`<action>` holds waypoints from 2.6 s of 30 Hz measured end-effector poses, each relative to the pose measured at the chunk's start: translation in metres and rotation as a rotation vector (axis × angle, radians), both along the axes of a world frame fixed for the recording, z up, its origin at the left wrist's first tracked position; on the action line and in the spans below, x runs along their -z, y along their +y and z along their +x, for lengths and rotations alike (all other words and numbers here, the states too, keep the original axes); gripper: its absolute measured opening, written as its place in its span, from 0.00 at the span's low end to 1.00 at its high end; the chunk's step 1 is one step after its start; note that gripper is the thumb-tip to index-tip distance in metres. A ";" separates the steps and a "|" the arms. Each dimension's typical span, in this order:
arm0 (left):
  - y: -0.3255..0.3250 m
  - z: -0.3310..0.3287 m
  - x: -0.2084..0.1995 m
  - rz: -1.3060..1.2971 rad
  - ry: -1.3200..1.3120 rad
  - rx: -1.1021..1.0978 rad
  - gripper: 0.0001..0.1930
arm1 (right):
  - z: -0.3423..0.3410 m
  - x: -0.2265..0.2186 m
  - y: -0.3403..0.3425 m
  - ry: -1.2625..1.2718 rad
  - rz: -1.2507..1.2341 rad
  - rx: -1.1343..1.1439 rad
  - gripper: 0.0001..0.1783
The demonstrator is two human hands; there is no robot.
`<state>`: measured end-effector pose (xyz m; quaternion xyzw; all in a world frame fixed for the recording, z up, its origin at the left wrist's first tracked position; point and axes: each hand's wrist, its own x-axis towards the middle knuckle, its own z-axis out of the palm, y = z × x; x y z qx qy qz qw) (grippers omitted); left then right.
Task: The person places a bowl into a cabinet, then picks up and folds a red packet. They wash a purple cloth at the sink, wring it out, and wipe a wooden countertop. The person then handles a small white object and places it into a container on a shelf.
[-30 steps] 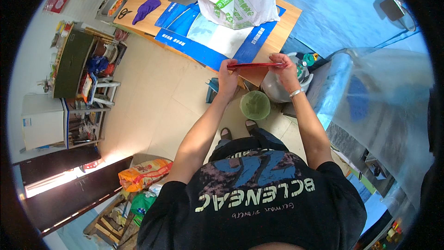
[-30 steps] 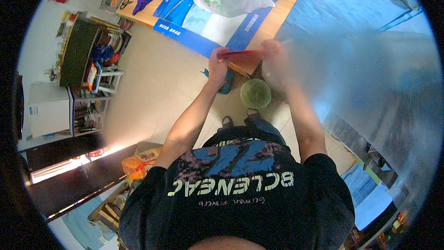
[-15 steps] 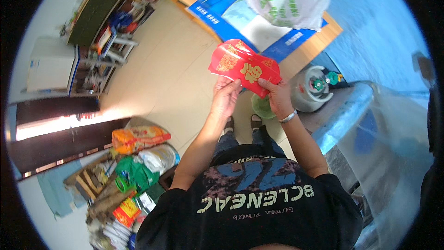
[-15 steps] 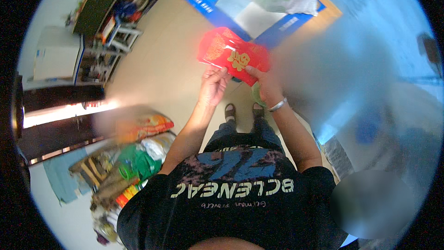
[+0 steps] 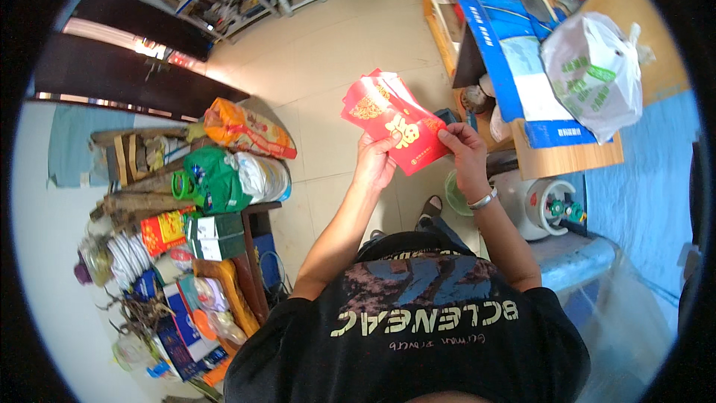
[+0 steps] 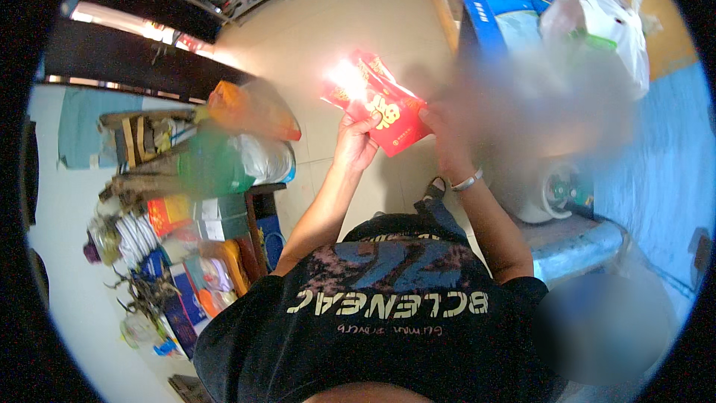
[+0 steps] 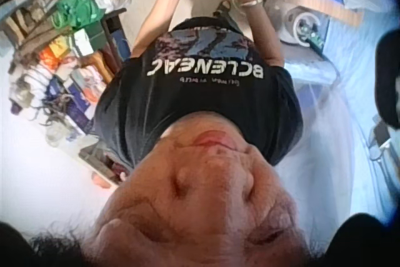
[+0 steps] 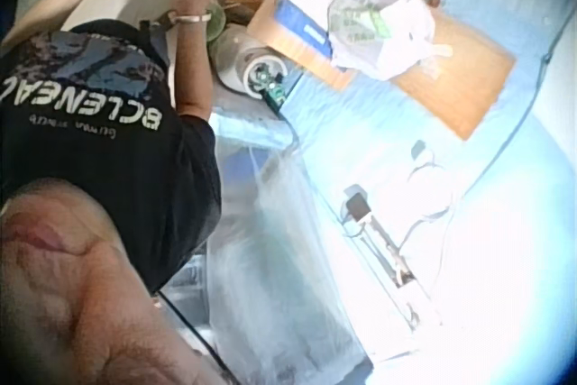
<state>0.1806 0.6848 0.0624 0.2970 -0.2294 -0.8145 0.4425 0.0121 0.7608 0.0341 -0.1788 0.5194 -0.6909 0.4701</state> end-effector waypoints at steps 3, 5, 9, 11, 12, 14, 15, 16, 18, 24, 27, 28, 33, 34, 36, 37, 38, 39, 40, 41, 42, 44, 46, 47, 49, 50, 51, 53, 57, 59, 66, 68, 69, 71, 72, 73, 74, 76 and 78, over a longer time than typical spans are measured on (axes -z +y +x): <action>0.002 0.031 0.007 -0.003 0.056 -0.074 0.23 | 0.021 -0.002 -0.017 0.081 -0.011 -0.058 0.04; 0.006 0.056 0.010 -0.047 0.041 -0.158 0.22 | 0.043 -0.011 -0.027 0.146 -0.019 -0.109 0.05; 0.022 0.110 -0.002 -0.046 0.075 -0.245 0.23 | 0.085 0.004 -0.036 0.519 0.054 -0.182 0.06; 0.031 0.138 -0.001 -0.052 0.058 -0.316 0.24 | 0.115 -0.001 -0.041 0.289 -0.112 -0.163 0.07; 0.036 0.151 -0.001 -0.052 0.046 -0.347 0.24 | 0.126 -0.006 -0.042 0.244 -0.164 -0.204 0.07; 0.043 0.173 0.000 -0.061 0.084 -0.400 0.25 | 0.146 -0.010 -0.043 0.180 -0.212 -0.235 0.06; 0.047 0.183 0.000 -0.065 0.103 -0.421 0.26 | 0.157 -0.011 -0.043 0.174 -0.179 -0.228 0.07; 0.050 0.190 -0.003 -0.061 0.131 -0.435 0.26 | 0.162 -0.013 -0.044 0.179 -0.146 -0.216 0.07; 0.056 0.201 -0.010 -0.053 0.187 -0.453 0.27 | 0.173 -0.008 -0.046 0.240 -0.158 -0.198 0.08; 0.059 0.222 -0.002 -0.081 0.238 -0.392 0.28 | 0.215 -0.043 -0.031 0.080 -0.212 -0.067 0.09; 0.059 0.226 0.013 -0.077 0.223 -0.364 0.29 | 0.219 -0.050 -0.029 0.160 -0.230 -0.030 0.11; 0.061 0.228 0.008 -0.083 0.221 -0.358 0.29 | 0.220 -0.049 -0.028 0.161 -0.226 -0.039 0.13; 0.066 0.233 -0.005 -0.170 0.190 -0.400 0.34 | 0.235 -0.051 -0.020 0.007 -0.146 -0.125 0.14; 0.066 0.236 -0.005 -0.199 0.192 -0.407 0.34 | 0.238 -0.054 -0.018 -0.017 -0.129 -0.131 0.15; 0.067 0.246 -0.004 -0.198 0.155 -0.392 0.33 | 0.245 -0.063 -0.016 -0.055 -0.097 -0.129 0.15; 0.069 0.250 -0.007 -0.197 0.137 -0.381 0.33 | 0.246 -0.066 -0.016 -0.075 -0.113 -0.136 0.15; 0.071 0.254 -0.009 -0.189 0.121 -0.388 0.33 | 0.247 -0.067 -0.016 -0.095 -0.128 -0.144 0.15; 0.075 0.257 -0.011 -0.181 0.105 -0.397 0.32 | 0.248 -0.068 -0.016 -0.114 -0.143 -0.153 0.15; 0.078 0.263 -0.013 -0.173 0.087 -0.409 0.32 | 0.251 -0.067 -0.018 -0.110 -0.148 -0.150 0.14; 0.079 0.268 -0.011 -0.169 0.085 -0.393 0.33 | 0.251 -0.069 -0.019 -0.086 -0.136 -0.134 0.14; 0.079 0.274 -0.007 -0.165 0.084 -0.378 0.34 | 0.252 -0.071 -0.019 -0.062 -0.124 -0.118 0.13; 0.083 0.285 -0.005 -0.160 0.052 -0.381 0.34 | 0.266 -0.097 -0.016 -0.070 -0.116 -0.116 0.13; 0.088 0.290 -0.009 -0.159 0.008 -0.395 0.31 | 0.266 -0.102 -0.021 -0.061 -0.130 -0.152 0.12; 0.089 0.293 -0.008 -0.162 -0.003 -0.384 0.31 | 0.255 -0.092 -0.031 -0.068 -0.162 -0.169 0.12; 0.092 0.297 -0.005 -0.166 -0.023 -0.357 0.31 | 0.228 -0.066 -0.056 -0.025 -0.167 -0.102 0.14; 0.094 0.301 -0.004 -0.169 -0.028 -0.374 0.31 | 0.225 -0.057 -0.061 0.495 -0.335 -0.064 0.14; 0.096 0.305 -0.002 -0.172 -0.032 -0.390 0.31 | 0.217 -0.055 -0.065 0.887 -0.380 -0.036 0.14; 0.099 0.317 0.001 -0.178 -0.044 -0.416 0.31 | 0.205 -0.063 -0.076 1.216 -0.420 -0.069 0.13; 0.106 0.346 0.008 -0.166 -0.100 -0.434 0.32 | 0.258 -0.127 -0.060 0.015 -0.244 -0.470 0.10; 0.102 0.347 0.004 -0.166 -0.093 -0.402 0.32 | 0.249 -0.108 -0.074 0.489 -0.321 -0.618 0.10; 0.105 0.346 0.004 -0.023 0.206 -0.389 0.16 | 0.338 -0.148 -0.068 1.295 -0.373 -1.034 0.11; 0.105 0.339 0.007 -0.095 0.141 -0.376 0.17 | 0.353 -0.148 -0.072 1.514 -0.443 -1.000 0.15; 0.106 0.336 0.009 -0.131 0.108 -0.371 0.17 | 0.361 -0.147 -0.071 1.494 -0.402 -1.001 0.16; 0.111 0.336 0.007 -0.184 0.049 -0.386 0.20 | 0.370 -0.140 -0.069 1.437 -0.468 -0.839 0.19; 0.112 0.336 0.009 -0.167 0.035 -0.396 0.21 | 0.371 -0.133 -0.070 1.421 -0.609 -0.665 0.20; 0.113 0.338 0.011 -0.152 0.019 -0.413 0.22 | 0.369 -0.128 -0.071 1.366 -0.607 -0.570 0.22; 0.115 0.341 0.012 -0.138 -0.007 -0.452 0.22 | 0.367 -0.123 -0.072 1.306 -0.606 -0.474 0.23; 0.117 0.346 0.015 -0.112 -0.060 -0.523 0.21 | 0.359 -0.109 -0.074 1.094 -0.517 -0.413 0.24; 0.118 0.353 0.021 -0.105 -0.046 -0.569 0.21 | 0.343 -0.084 -0.085 0.959 -0.371 -0.590 0.19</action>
